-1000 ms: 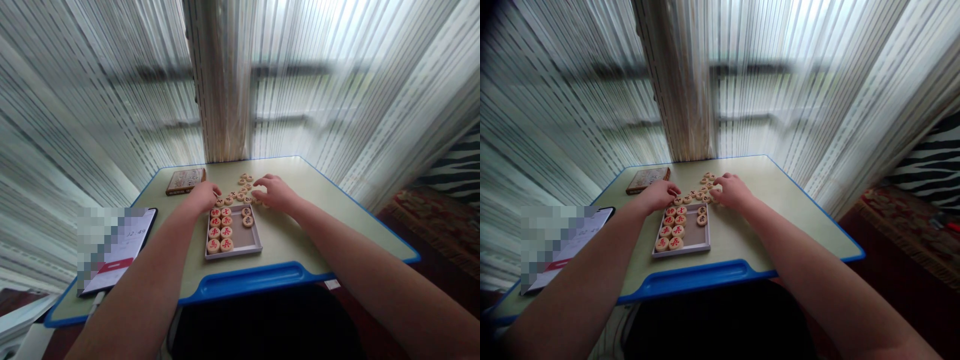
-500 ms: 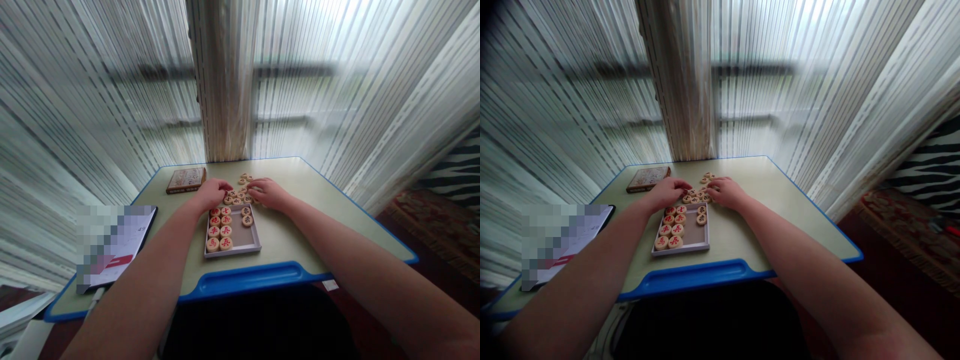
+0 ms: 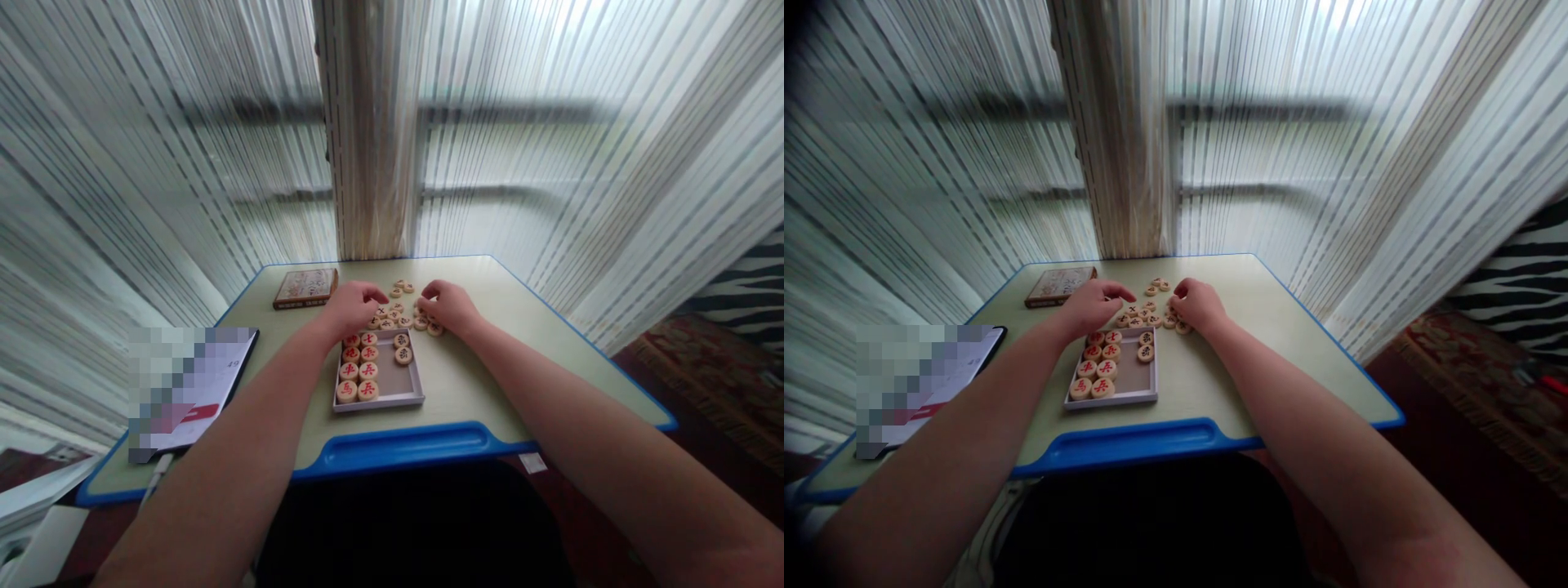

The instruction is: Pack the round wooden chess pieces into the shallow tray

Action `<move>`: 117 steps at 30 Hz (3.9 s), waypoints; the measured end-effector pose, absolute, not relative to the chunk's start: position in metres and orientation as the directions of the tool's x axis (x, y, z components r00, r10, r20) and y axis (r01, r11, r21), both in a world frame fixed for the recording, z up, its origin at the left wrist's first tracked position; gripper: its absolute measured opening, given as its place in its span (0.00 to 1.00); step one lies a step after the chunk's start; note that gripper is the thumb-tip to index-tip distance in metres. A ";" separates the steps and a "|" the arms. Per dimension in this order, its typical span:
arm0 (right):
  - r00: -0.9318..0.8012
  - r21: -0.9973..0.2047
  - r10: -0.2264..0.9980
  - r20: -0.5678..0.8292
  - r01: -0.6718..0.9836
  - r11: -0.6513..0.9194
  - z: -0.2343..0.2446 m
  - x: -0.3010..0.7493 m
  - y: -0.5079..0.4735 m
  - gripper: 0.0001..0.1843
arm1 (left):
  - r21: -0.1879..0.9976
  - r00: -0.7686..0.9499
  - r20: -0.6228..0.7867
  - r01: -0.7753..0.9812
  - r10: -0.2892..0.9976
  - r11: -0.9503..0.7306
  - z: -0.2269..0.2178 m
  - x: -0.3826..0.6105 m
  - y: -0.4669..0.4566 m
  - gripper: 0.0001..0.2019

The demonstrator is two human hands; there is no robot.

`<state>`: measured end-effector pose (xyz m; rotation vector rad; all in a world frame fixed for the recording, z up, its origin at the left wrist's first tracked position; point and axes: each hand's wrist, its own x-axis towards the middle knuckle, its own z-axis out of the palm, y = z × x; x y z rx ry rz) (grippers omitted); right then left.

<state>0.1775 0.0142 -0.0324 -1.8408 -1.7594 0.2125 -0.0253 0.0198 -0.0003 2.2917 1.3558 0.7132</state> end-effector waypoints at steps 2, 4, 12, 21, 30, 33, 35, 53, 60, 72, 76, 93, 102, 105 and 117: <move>0.124 -0.574 0.954 0.272 0.817 0.058 -0.034 0.178 0.017 0.09 | 0.558 0.398 0.243 0.689 0.885 -0.463 0.000 -0.027 0.020 0.16; 0.125 -0.638 0.946 0.299 0.763 0.101 -0.036 0.179 0.018 0.09 | 0.564 0.383 0.258 0.686 0.887 -0.460 -0.001 -0.028 0.022 0.16; -0.072 -0.932 0.941 0.331 0.130 0.338 -0.023 0.166 0.002 0.24 | 0.743 0.448 0.280 0.459 0.849 -0.487 -0.006 -0.029 0.023 0.20; -0.098 -0.986 0.982 0.160 -0.058 0.155 -0.020 0.157 -0.006 0.14 | 0.677 0.546 0.314 0.445 0.777 -0.586 -0.001 -0.025 0.017 0.15; -0.075 -0.989 0.997 0.018 -0.146 0.006 -0.004 0.153 -0.018 0.07 | 0.628 0.505 0.434 0.424 0.746 -0.652 -0.002 -0.022 0.015 0.12; -0.121 -0.991 0.992 -0.042 -0.119 -0.057 -0.001 0.153 -0.019 0.05 | 0.613 0.482 0.446 0.450 0.754 -0.650 -0.002 -0.022 0.013 0.12; -0.115 -0.992 0.993 -0.040 -0.115 -0.053 -0.001 0.153 -0.019 0.05 | 0.593 0.489 0.440 0.471 0.753 -0.653 -0.002 -0.022 0.012 0.12; 0.053 -0.997 0.997 0.056 -0.045 0.058 -0.003 0.163 -0.012 0.07 | 0.538 0.617 0.134 0.611 0.775 -0.580 0.013 -0.028 0.003 0.17; 0.032 -0.998 0.997 0.065 -0.011 0.065 -0.004 0.163 -0.012 0.08 | 0.546 0.701 0.018 0.591 0.713 -0.594 0.008 -0.026 0.003 0.16; 0.059 -0.998 0.996 0.061 -0.012 0.062 0.000 0.161 -0.014 0.07 | 0.506 0.699 0.066 0.592 0.712 -0.627 -0.001 -0.022 0.004 0.17; 0.067 -0.998 0.996 0.058 -0.030 0.060 0.002 0.160 -0.016 0.06 | 0.522 0.703 0.068 0.579 0.708 -0.626 -0.002 -0.022 0.004 0.17; 0.048 -0.997 0.996 0.079 -0.022 0.080 0.001 0.161 -0.015 0.07 | 0.540 0.703 -0.007 0.601 0.711 -0.589 0.005 -0.026 0.003 0.11; 0.074 -0.995 0.993 0.095 -0.011 0.096 0.002 0.160 -0.016 0.07 | 0.378 0.760 0.128 0.557 0.638 -0.739 0.002 -0.018 -0.001 0.11; 0.077 -0.994 0.991 0.106 -0.010 0.108 0.002 0.160 -0.016 0.07 | 0.379 0.761 0.124 0.556 0.636 -0.740 0.004 -0.018 -0.001 0.12; 0.124 -0.981 0.973 0.193 0.045 0.189 0.001 0.161 -0.016 0.08 | 0.420 0.725 0.038 0.613 0.688 -0.669 0.011 -0.028 0.002 0.14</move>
